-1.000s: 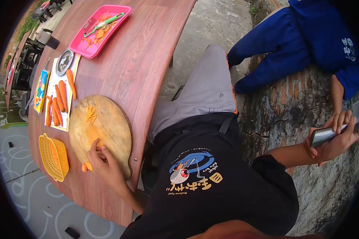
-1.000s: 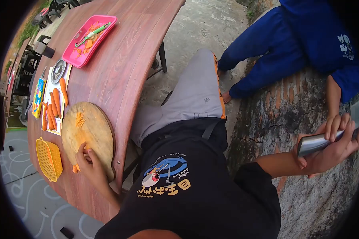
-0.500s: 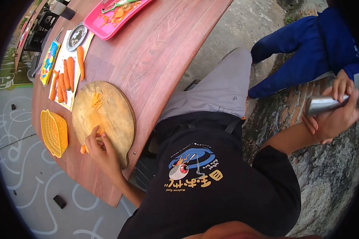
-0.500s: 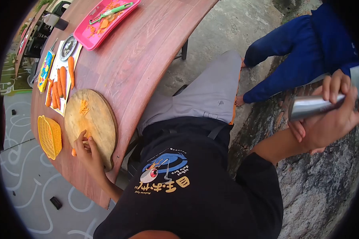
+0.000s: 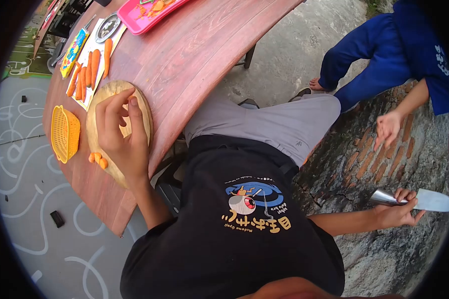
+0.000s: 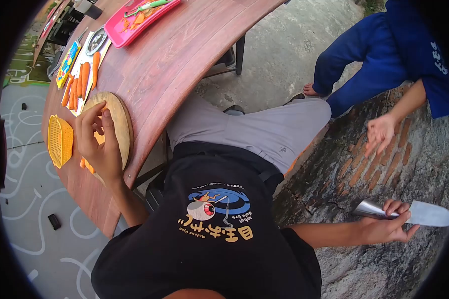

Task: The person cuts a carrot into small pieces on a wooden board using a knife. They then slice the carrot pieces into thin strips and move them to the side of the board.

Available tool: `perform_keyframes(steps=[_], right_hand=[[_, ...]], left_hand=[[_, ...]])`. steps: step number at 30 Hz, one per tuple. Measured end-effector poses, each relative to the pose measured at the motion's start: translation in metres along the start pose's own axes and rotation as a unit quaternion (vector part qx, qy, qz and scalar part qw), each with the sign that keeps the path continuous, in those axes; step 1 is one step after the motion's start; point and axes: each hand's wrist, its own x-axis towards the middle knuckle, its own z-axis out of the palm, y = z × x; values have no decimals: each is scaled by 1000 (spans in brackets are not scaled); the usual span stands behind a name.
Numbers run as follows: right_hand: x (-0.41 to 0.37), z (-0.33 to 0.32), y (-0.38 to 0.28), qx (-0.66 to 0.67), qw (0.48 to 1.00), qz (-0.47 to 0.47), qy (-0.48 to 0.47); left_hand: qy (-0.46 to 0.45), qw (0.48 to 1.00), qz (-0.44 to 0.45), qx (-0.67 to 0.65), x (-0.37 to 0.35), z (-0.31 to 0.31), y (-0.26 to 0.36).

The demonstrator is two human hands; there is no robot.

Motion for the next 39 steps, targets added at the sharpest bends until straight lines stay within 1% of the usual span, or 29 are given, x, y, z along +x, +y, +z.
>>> perform_keyframes(steps=[1,2,3,4,5,6,7,8,9,10,11,13,14,15,16,18,19,21,22,23,24,26,28,30,31,33,35,37,39], right_hand=[[-8,21,1,-24,997,23,-65],[-7,37,-1,-15,983,79,-165],[-4,51,-1,1,980,86,-177],[5,62,-2,39,995,9,-96],[12,73,-1,78,995,-65,-16],[23,79,14,162,975,-138,71],[24,99,28,149,957,-188,162],[21,110,55,58,983,-148,91],[17,118,71,-39,993,-109,13],[9,124,56,-136,969,27,-206],[-2,131,57,-130,966,22,-222],[-31,160,65,-47,994,-40,-89],[-42,173,60,13,997,-67,-48],[-49,183,57,31,996,-76,-45],[-61,201,44,49,993,-53,-94],[-84,235,14,91,976,1,-198],[-97,250,-1,116,959,35,-258],[-131,277,-29,203,909,36,-362],[-152,286,-50,233,881,47,-410],[-173,291,-67,258,837,60,-478],[-197,293,-94,270,791,101,-540],[-235,292,-114,290,656,178,-673],[-263,293,-129,268,538,236,-764],[-282,299,-142,217,478,203,-827],[-291,300,-141,214,476,203,-828],[-309,299,-134,186,462,80,-863],[-314,298,-137,176,460,90,-866],[-317,298,-136,173,463,28,-869],[-319,298,-137,163,458,15,-874]], left_hand=[[12,1000,9,8,2,2,1],[23,1000,-11,13,1,-1,4],[23,1000,-8,15,-4,-8,2],[29,996,-76,21,-11,-16,-5],[37,988,-147,30,-19,-23,-14],[72,977,-201,7,-27,-27,-24],[82,975,-207,12,-34,-29,-38],[70,968,-242,10,-43,-30,-54],[53,958,-281,9,-53,-32,-64],[44,958,-281,22,-56,-30,-70],[51,954,-295,29,-56,-29,-73],[7,949,-314,12,-55,-28,-73],[18,942,-334,32,-58,-32,-72],[15,944,-329,22,-59,-35,-71],[16,948,-318,7,-58,-37,-72],[15,942,-335,19,-60,-43,-77],[3,939,-342,21,-63,-45,-78],[0,930,-366,46,-62,-48,-80],[-8,942,-331,48,-62,-48,-84],[-16,954,-294,50,-63,-48,-86],[-23,953,-299,47,-63,-47,-85],[-13,950,-306,53,-66,-45,-86],[-7,951,-305,56,-67,-45,-89],[10,956,-288,52,-69,-47,-92],[10,955,-291,50,-70,-48,-94],[-3,947,-319,37,-71,-49,-97],[-6,946,-317,65,-69,-52,-97],[-11,945,-313,93,-68,-53,-98],[-9,948,-304,96,-66,-51,-98]])
